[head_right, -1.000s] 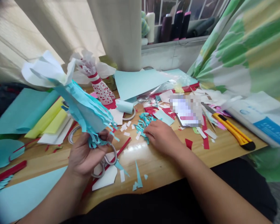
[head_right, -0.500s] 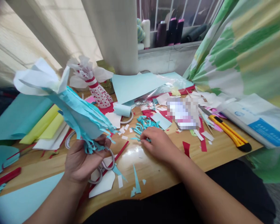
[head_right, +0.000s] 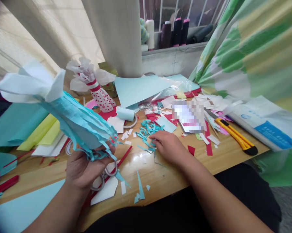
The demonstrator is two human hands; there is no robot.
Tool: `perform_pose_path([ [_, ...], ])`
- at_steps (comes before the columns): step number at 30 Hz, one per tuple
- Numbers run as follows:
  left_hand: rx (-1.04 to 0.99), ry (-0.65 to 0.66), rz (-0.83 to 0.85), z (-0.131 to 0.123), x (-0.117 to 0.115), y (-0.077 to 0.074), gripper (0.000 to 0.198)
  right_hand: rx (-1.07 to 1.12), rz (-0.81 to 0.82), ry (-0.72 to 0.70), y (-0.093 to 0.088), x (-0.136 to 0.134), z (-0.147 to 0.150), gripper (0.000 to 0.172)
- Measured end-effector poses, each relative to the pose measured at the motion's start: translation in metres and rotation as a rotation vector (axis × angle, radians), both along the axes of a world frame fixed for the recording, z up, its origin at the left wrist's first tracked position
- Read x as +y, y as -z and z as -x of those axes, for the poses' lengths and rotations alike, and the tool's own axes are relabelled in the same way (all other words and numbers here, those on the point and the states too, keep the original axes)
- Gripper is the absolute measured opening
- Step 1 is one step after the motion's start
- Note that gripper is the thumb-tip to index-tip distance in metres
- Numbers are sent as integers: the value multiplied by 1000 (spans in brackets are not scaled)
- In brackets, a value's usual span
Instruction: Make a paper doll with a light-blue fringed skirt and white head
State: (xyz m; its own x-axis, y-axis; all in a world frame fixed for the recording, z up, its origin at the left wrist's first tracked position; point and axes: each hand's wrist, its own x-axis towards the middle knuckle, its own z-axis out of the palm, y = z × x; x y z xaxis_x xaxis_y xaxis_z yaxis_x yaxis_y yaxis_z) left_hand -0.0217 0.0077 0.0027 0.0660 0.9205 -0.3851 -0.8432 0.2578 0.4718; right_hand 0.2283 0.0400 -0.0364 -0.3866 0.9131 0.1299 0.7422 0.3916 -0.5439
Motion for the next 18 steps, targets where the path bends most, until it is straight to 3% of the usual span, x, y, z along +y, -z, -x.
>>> perform_pose_path([
  [3, 16, -16, 21, -1, 0, -2, 9, -60, -32, 9, -5, 1, 3, 20],
  [8, 39, -16, 54, -2, 0, -2, 5, -173, -43, -93, -10, -3, 24, 12],
  [18, -20, -11, 19, -1, 0, -2, 4, -325, -105, -90, 4, -5, 59, 18],
])
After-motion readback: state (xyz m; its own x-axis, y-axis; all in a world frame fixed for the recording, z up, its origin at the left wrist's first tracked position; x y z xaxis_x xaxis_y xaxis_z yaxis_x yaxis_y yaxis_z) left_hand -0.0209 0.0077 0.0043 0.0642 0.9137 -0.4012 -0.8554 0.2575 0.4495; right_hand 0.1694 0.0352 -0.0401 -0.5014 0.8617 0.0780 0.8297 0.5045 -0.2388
